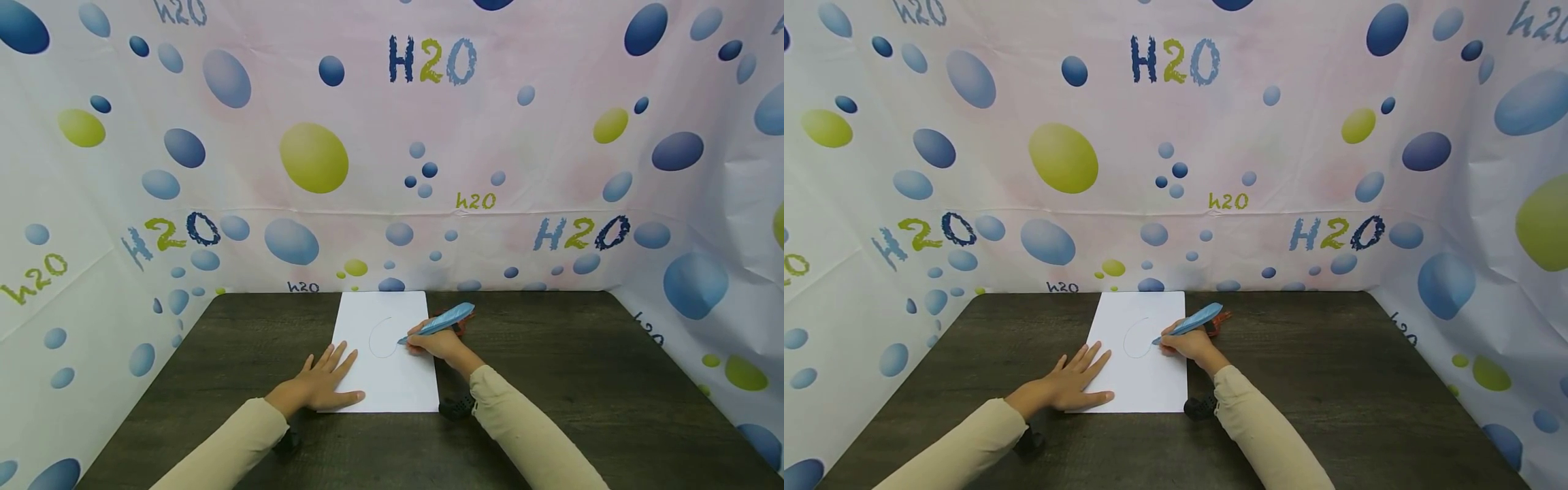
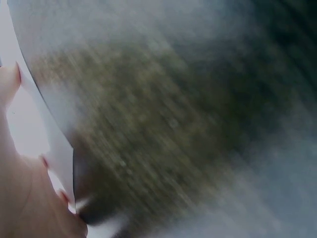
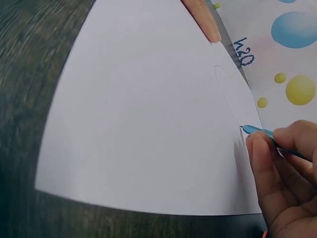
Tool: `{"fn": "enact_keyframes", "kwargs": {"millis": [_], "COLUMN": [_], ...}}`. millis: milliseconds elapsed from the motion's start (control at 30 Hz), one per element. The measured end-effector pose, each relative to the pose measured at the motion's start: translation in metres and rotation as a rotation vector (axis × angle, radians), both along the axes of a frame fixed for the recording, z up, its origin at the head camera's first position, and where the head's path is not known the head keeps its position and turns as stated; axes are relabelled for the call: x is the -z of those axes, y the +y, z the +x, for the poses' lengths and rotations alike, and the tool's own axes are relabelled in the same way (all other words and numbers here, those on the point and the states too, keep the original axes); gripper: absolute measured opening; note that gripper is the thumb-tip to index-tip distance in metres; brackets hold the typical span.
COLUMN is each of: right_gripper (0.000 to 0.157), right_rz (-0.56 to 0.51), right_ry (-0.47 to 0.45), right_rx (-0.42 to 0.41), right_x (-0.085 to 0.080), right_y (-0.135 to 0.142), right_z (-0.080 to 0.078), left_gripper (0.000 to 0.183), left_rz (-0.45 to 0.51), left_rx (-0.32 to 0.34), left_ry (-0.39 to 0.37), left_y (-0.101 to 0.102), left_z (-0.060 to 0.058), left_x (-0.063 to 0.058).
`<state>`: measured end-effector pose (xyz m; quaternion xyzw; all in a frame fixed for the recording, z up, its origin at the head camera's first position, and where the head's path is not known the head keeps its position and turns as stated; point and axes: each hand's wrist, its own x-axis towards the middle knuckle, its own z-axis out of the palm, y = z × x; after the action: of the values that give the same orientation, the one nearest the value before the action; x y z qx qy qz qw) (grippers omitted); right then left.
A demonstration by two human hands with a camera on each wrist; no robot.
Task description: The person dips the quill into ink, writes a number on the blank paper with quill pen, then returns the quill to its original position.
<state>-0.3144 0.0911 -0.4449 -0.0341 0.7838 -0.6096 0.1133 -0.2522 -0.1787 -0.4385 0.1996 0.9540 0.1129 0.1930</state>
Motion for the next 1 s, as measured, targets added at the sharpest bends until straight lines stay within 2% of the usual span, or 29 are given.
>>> {"fn": "enact_keyframes", "kwargs": {"millis": [267, 600, 833, 1000], "right_gripper": [0.015, 0.012, 0.012, 0.012], "right_rz": [-0.015, -0.076, -0.053, -0.066], "right_ry": [0.014, 0.031, 0.056, 0.055], "right_rx": [0.055, 0.124, 0.178, 0.175], "right_x": [0.004, 0.006, 0.007, 0.009], "right_y": [-0.004, -0.012, -0.019, -0.023], "right_z": [-0.004, -0.008, -0.008, -0.007], "left_gripper": [0.097, 0.09, 0.091, 0.091], "left_rz": [-0.008, -0.005, -0.012, -0.014], "left_rx": [0.001, -0.003, 0.002, 0.003], "left_ry": [0.028, 0.008, 0.004, -0.008], "left_y": [-0.003, 0.002, 0.001, 0.001], "left_z": [-0.002, 0.002, 0.0, 0.0], "left_x": [0.008, -0.005, -0.004, -0.004]}}
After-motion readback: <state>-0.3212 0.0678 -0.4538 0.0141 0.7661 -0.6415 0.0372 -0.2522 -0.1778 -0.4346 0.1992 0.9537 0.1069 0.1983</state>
